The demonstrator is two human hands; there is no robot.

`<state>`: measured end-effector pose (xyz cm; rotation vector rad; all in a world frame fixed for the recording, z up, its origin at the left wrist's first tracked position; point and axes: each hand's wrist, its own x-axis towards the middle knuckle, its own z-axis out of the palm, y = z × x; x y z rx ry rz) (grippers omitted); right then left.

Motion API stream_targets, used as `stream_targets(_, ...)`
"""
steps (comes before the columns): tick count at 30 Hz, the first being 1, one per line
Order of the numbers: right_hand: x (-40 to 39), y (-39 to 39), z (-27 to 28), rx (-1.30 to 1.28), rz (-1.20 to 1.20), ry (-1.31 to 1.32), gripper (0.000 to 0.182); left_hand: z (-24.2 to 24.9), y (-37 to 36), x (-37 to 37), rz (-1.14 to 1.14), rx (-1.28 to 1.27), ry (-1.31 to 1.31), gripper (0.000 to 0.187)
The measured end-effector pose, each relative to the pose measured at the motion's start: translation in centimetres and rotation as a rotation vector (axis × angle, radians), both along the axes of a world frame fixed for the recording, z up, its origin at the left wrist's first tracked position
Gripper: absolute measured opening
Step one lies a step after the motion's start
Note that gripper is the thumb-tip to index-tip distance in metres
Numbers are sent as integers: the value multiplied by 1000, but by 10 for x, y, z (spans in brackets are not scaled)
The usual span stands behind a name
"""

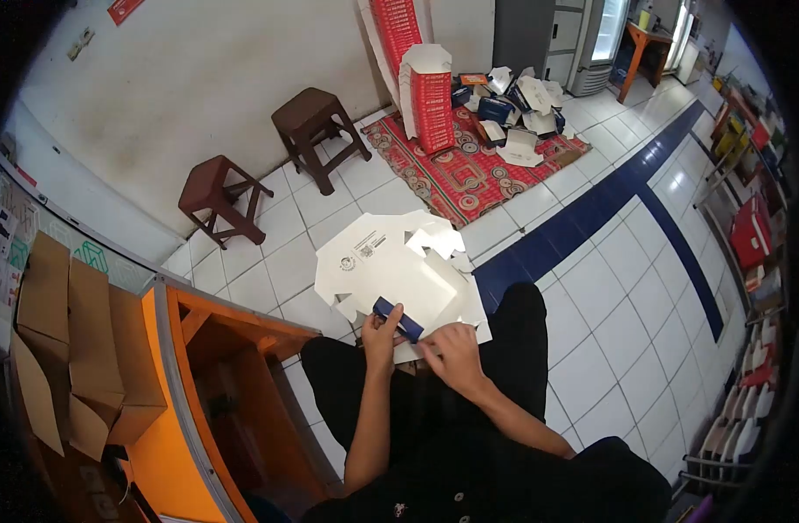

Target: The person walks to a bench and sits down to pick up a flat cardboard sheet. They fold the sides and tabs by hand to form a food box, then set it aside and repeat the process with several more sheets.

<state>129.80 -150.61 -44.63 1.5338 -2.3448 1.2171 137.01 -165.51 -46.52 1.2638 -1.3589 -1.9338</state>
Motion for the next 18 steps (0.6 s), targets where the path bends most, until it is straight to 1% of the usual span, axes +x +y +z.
stream_targets(1,2,-3,1,-81,-70,-84,17,2,5,0,37,-1,49,38)
stream_targets(2,6,-4,2,-78,-69,-89,17,2,10,0,71,-2,100,37)
stream_targets(4,7,-4,8,12,-203,-184,15,0,18,-4,103,-6,126,35)
stream_targets(6,7,-5,7,30,-204,-178,14,-6,24,-6,123,-99,126,33)
stream_targets(7,8,-4,6,47,-202,-179,13,-10,26,-6,124,-96,124,33)
stream_targets(9,8,-4,6,71,-181,-175,13,-15,30,-5,46,-235,39,31)
stream_targets(12,6,-1,6,69,-159,-174,13,-19,30,-2,-6,-237,100,30)
stream_targets(13,4,-2,6,44,-157,-176,14,-21,30,-2,11,-116,130,36)
stream_targets(14,2,-1,4,45,-158,-177,14,-22,27,-1,10,-116,129,36)
stream_targets(16,-2,0,-5,89,-29,-309,15,-15,18,8,-93,17,111,59)
stream_targets(17,0,-1,-7,90,-30,-310,15,-23,12,9,-73,36,32,72)
stream_targets(18,2,-2,-8,190,-16,-433,18,-40,-5,13,82,197,0,70)
